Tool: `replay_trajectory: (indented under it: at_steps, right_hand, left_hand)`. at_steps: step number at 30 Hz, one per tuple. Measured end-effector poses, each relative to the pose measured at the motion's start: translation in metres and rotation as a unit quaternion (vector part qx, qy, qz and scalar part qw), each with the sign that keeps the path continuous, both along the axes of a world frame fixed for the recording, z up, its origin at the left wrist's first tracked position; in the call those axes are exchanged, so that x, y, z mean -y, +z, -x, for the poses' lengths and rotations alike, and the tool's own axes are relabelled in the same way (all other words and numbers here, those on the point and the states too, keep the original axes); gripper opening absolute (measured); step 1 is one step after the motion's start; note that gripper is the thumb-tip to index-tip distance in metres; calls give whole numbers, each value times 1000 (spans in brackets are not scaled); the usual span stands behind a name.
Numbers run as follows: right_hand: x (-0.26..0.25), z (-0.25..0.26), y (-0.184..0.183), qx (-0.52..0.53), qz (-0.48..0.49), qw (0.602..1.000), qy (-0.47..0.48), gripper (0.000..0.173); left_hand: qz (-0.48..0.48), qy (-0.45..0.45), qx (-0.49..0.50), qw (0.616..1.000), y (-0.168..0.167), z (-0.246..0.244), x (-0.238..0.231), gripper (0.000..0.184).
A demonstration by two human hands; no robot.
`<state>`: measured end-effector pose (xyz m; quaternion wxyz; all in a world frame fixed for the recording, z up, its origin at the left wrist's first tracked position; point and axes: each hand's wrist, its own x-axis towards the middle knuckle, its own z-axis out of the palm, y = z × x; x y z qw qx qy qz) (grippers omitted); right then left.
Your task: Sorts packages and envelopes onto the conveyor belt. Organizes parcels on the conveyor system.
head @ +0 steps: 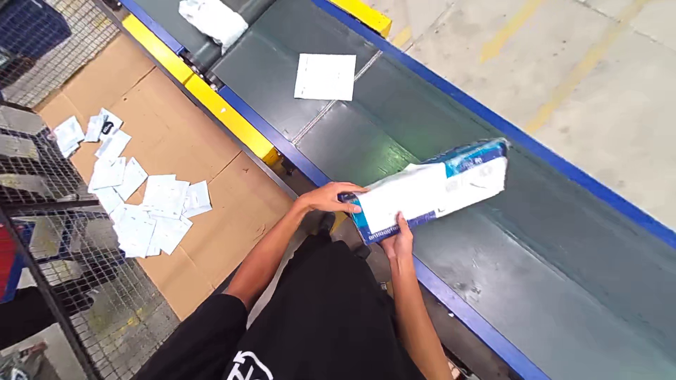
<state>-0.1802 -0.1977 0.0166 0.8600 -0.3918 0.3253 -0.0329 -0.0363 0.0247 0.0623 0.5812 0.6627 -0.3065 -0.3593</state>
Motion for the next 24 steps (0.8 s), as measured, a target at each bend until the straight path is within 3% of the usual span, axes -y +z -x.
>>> replay_trajectory:
  at_steps: [2,4,5,7,8,10,11,15,18,20,21,22,23,24]
  right_hand:
    - [18,41,-7,35,5,999,-26,40]
    - [30,81,-6,47,19,997,-66,55]
    - [35,100,-3,38,35,995,-83,61]
    - [42,138,3,23,64,991,-113,64]
    - [43,158,7,10,79,988,-130,64]
    - [44,195,13,-21,110,980,-166,65]
    - [46,211,13,-29,121,974,-189,66]
    - [45,270,11,-47,125,946,-295,63]
    - [61,290,14,-40,138,932,-332,58]
    - [75,306,21,-56,137,927,-344,44]
    - [83,319,26,-74,136,920,-360,33]
    - [96,339,31,-82,131,913,-377,26]
    - [107,354,31,-76,118,907,-396,25]
    - [119,369,29,-67,109,901,-415,29]
  left_hand:
    - [-8,-2,-21,1000,11,-21,11,68]
    - [-109,147,5,983,11,-71,19,70]
    - [-192,243,39,950,4,-104,23,70]
    - [-330,413,103,842,-21,-171,29,73]
    - [-373,456,106,801,-36,-193,29,83]
    - [-423,477,99,764,-61,-216,36,102]
    - [-438,463,104,763,-67,-220,45,101]
    - [-449,371,93,808,-79,-217,76,59]
    - [-322,465,30,824,-77,-187,44,51]
    - [-218,440,35,870,-37,-114,9,55]
    - [-218,306,43,926,2,-67,6,58]
    - [-275,152,42,948,59,-14,18,55]
    - [-380,227,1,897,133,45,60,45]
    - [-478,341,11,809,194,91,87,43]
